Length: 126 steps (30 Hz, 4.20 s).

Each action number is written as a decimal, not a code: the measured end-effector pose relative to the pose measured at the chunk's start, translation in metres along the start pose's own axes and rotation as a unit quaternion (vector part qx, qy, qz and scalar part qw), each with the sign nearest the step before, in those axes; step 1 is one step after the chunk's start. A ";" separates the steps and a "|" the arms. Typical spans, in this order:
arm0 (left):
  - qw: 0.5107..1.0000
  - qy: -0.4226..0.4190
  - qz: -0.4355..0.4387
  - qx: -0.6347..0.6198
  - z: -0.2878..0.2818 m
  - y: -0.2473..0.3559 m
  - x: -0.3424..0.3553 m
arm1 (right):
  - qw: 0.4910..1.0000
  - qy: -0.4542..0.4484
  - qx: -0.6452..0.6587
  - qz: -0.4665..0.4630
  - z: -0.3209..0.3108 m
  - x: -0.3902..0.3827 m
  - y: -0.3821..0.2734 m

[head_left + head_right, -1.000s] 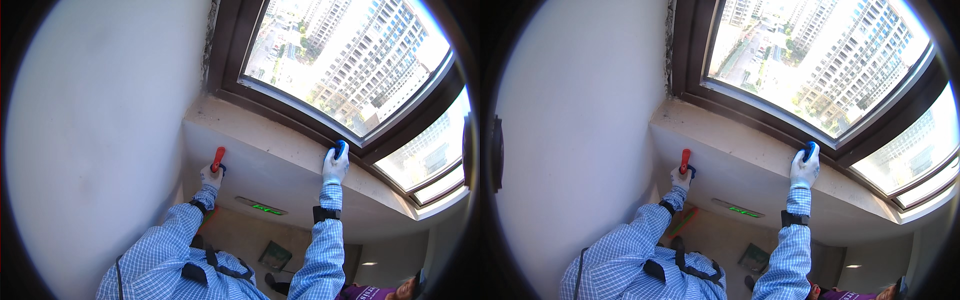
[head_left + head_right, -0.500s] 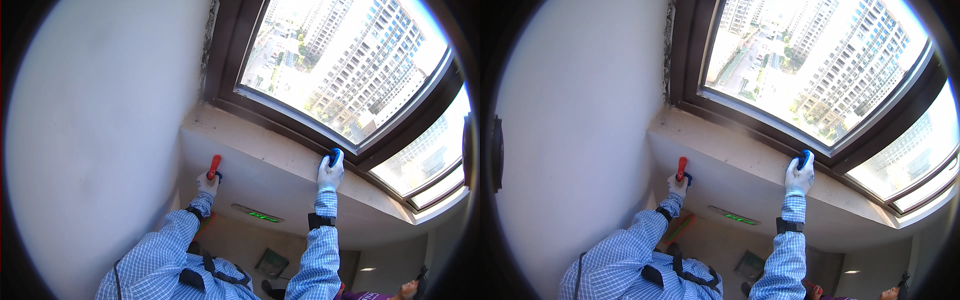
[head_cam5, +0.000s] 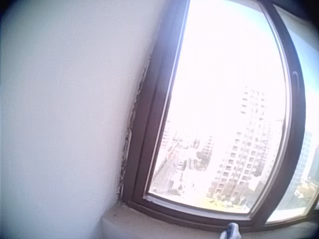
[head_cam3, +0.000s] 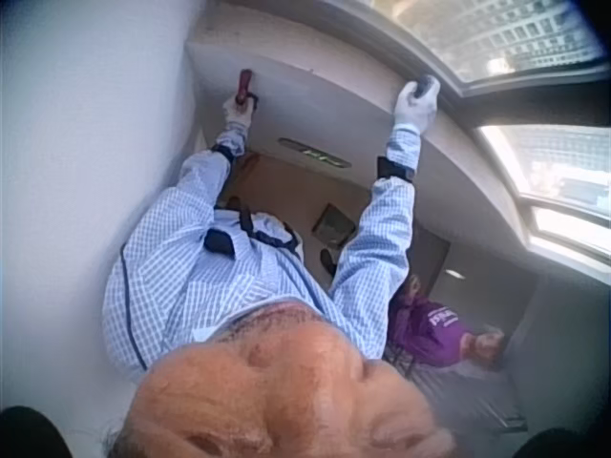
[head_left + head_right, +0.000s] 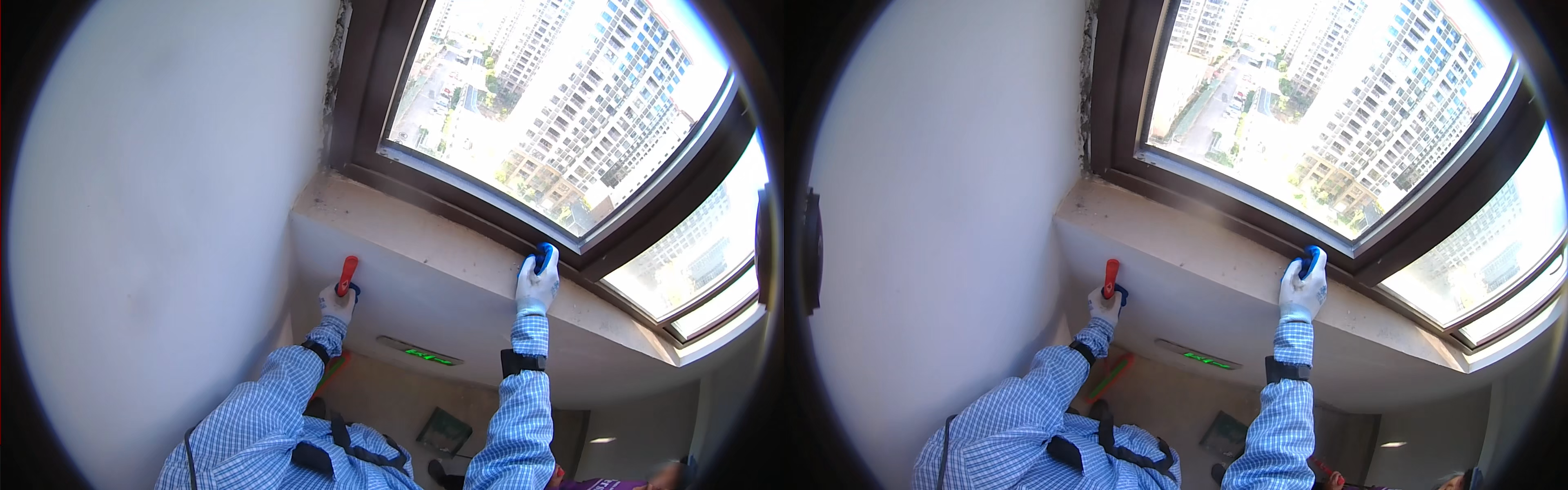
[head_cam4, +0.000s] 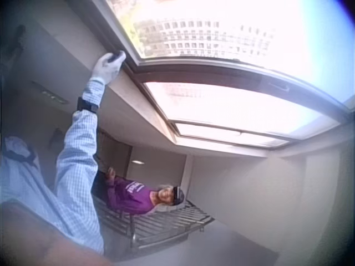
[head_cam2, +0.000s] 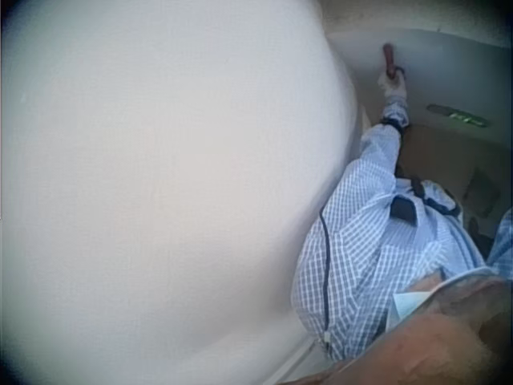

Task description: Cleaning a window and ledge in a stairwell using a squeegee and spray bottle.

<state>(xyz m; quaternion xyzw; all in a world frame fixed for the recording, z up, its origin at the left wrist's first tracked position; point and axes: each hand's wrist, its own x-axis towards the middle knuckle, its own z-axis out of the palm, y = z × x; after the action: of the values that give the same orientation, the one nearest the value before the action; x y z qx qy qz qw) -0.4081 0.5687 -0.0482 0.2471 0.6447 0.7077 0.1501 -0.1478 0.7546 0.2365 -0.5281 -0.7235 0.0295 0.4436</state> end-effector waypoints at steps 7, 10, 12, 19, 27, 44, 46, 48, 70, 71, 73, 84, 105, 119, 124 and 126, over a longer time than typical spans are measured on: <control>0.999 -0.003 -0.005 0.031 -0.001 -0.002 0.001 | 1.000 -0.006 -0.011 0.004 0.000 -0.001 -0.002; 1.000 0.000 -0.004 0.004 -0.001 -0.003 -0.001 | 1.000 0.005 0.000 -0.010 0.003 -0.001 0.001; 1.000 0.001 -0.010 -0.025 0.002 0.005 -0.004 | 1.000 0.014 0.008 -0.018 0.001 -0.001 0.004; 1.000 -0.011 0.001 0.013 -0.002 0.006 -0.002 | 1.000 -0.019 -0.007 0.016 0.000 0.000 -0.001; 0.999 -0.005 -0.023 0.026 -0.001 -0.001 0.000 | 1.000 0.000 0.001 -0.005 0.001 -0.001 0.000; 0.999 -0.006 -0.031 -0.013 0.001 0.002 -0.003 | 1.000 0.012 -0.010 -0.015 0.001 -0.001 0.000; 0.999 -0.008 -0.035 0.009 0.000 0.001 -0.003 | 1.000 0.011 -0.020 -0.012 0.001 -0.001 0.001; 0.999 -0.013 -0.038 0.031 0.002 0.001 -0.004 | 0.999 0.012 -0.030 -0.010 0.001 -0.001 0.004; 1.000 -0.014 -0.018 -0.009 0.003 0.000 -0.003 | 0.999 0.000 -0.038 -0.005 0.000 0.001 0.002; 1.000 -0.012 -0.004 -0.024 0.002 -0.003 -0.002 | 0.999 0.003 -0.033 -0.006 0.001 0.001 0.001; 1.000 -0.002 -0.003 -0.019 0.002 -0.008 -0.001 | 1.000 0.007 -0.027 -0.007 0.002 0.000 -0.002; 0.999 -0.020 0.022 0.030 -0.002 0.005 -0.001 | 0.999 -0.018 -0.042 0.027 0.000 0.001 -0.002; 0.999 -0.018 -0.031 0.010 0.001 0.006 -0.002 | 0.999 -0.005 -0.040 0.013 0.000 -0.001 0.000; 1.000 -0.016 0.004 -0.018 0.003 -0.002 -0.002 | 0.999 -0.001 -0.032 0.002 0.002 0.002 0.003; 1.000 -0.002 0.008 -0.021 -0.004 -0.004 0.001 | 0.999 0.004 -0.034 -0.001 0.007 -0.001 -0.005; 1.000 -0.001 -0.001 -0.016 -0.005 0.000 0.001 | 0.999 0.003 -0.038 0.002 0.007 -0.002 -0.005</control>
<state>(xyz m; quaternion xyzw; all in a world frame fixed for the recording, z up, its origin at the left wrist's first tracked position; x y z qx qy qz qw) -0.4118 0.5654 -0.0481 0.2446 0.6332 0.7177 0.1554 -0.1562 0.7536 0.2335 -0.5459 -0.7219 0.0016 0.4254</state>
